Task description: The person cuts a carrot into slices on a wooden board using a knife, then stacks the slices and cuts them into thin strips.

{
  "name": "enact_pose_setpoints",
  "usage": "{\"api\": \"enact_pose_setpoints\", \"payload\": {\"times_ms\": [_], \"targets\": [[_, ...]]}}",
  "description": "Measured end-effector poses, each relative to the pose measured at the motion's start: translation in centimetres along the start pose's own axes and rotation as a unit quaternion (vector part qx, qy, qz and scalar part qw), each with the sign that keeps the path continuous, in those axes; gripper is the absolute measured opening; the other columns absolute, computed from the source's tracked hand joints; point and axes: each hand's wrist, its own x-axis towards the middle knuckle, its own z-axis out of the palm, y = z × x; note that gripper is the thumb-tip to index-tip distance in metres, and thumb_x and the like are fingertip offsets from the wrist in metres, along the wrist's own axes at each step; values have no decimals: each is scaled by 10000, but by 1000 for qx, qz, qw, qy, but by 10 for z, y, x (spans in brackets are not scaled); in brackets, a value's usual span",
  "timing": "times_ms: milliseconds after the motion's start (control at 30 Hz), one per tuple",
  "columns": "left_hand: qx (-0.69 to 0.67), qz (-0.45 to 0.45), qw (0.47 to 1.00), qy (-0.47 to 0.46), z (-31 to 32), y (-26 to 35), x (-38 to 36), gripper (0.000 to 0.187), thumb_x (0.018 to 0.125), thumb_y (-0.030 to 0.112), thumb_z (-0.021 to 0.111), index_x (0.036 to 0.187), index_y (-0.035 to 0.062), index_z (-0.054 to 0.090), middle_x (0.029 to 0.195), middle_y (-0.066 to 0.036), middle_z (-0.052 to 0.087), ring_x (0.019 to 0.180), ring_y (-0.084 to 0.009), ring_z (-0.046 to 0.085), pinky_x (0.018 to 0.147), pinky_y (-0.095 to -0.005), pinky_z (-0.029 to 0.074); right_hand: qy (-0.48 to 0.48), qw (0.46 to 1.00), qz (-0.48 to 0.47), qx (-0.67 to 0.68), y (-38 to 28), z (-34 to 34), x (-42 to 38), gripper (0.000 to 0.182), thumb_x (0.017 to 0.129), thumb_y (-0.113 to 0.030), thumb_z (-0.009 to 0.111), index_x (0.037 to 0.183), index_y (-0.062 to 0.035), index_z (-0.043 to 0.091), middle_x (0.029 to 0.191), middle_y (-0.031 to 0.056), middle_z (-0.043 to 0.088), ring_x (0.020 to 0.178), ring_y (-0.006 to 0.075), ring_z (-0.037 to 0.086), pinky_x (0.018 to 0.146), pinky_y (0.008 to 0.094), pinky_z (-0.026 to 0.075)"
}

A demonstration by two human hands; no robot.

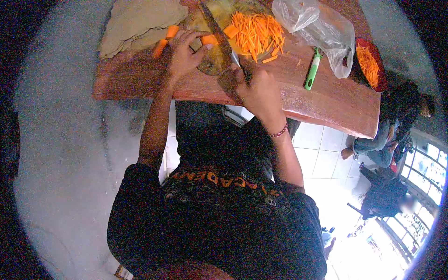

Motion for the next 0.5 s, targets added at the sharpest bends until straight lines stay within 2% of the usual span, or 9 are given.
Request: {"api": "enact_pose_setpoints", "payload": {"times_ms": [100, 133, 200, 300, 333, 400, 467, 500], "targets": [[-41, -35, 998, 21, 0, 5, -3, 337, 804, 331, 790, 1040, 101, 720, 999, -57, 707, 1007, -276, 622, 926, -393, 473, -1, 1000, -2, 14, -6, -2, -2, 299, 964, -262, 576, 1116, -22, 669, 871, 312, 653, 848, 495, 643, 710, 545, 514], [-41, -36, 998, 20, 2, 2, -4, 337, 804, 331, 790, 1040, 101, 720, 999, -57, 707, 1007, -276, 622, 926, -393, 473, -1, 1000, 3, 17, -7, -2, -2, 297, 965, -260, 574, 1112, -20, 668, 874, 313, 653, 848, 496, 641, 712, 547, 513], [-57, -20, 998, 21, 4, -3, -4, 330, 775, 235, 827, 1062, 100, 735, 953, -100, 660, 966, -284, 607, 888, -375, 484, 2, 1000, -6, 12, -6, -2, -2, 296, 968, -262, 572, 1106, -20, 668, 872, 312, 652, 851, 496, 641, 714, 548, 512], [-44, -18, 999, 17, 4, -5, -5, 333, 769, 222, 826, 1065, 97, 735, 965, -94, 677, 984, -291, 623, 904, -375, 489, 11, 1000, -21, 6, -4, -1, -1, 294, 971, -265, 567, 1097, -20, 669, 871, 309, 653, 849, 493, 642, 712, 550, 511], [-44, -18, 999, 16, 3, -5, -4, 333, 769, 222, 826, 1065, 97, 735, 965, -94, 677, 984, -291, 623, 904, -375, 489, 16, 999, -29, 5, -3, -1, -1, 294, 973, -266, 564, 1094, -20, 670, 871, 307, 654, 845, 492, 643, 709, 551, 510], [-38, 7, 999, 18, 1, -6, -1, 315, 783, 309, 808, 1025, 115, 753, 992, -47, 713, 991, -271, 631, 886, -377, 497, 10, 1000, -23, -4, -3, -1, -1, 297, 972, -268, 566, 1102, -21, 665, 866, 304, 654, 839, 490, 644, 703, 546, 513], [-42, 17, 999, 25, 2, -7, -1, 295, 785, 301, 804, 1015, 121, 765, 983, -37, 711, 981, -267, 631, 882, -375, 498, 5, 1000, -16, -13, -5, -3, -1, 300, 971, -270, 568, 1109, -22, 661, 861, 302, 654, 834, 488, 646, 698, 540, 517], [-46, 29, 998, 32, 1, -6, 0, 275, 787, 293, 800, 1004, 126, 776, 974, -28, 708, 972, -262, 630, 878, -372, 499, -6, 1000, -11, -9, -10, -6, -1, 331, 963, -267, 594, 1159, -8, 660, 916, 304, 661, 893, 458, 660, 747, 487, 523]]}}
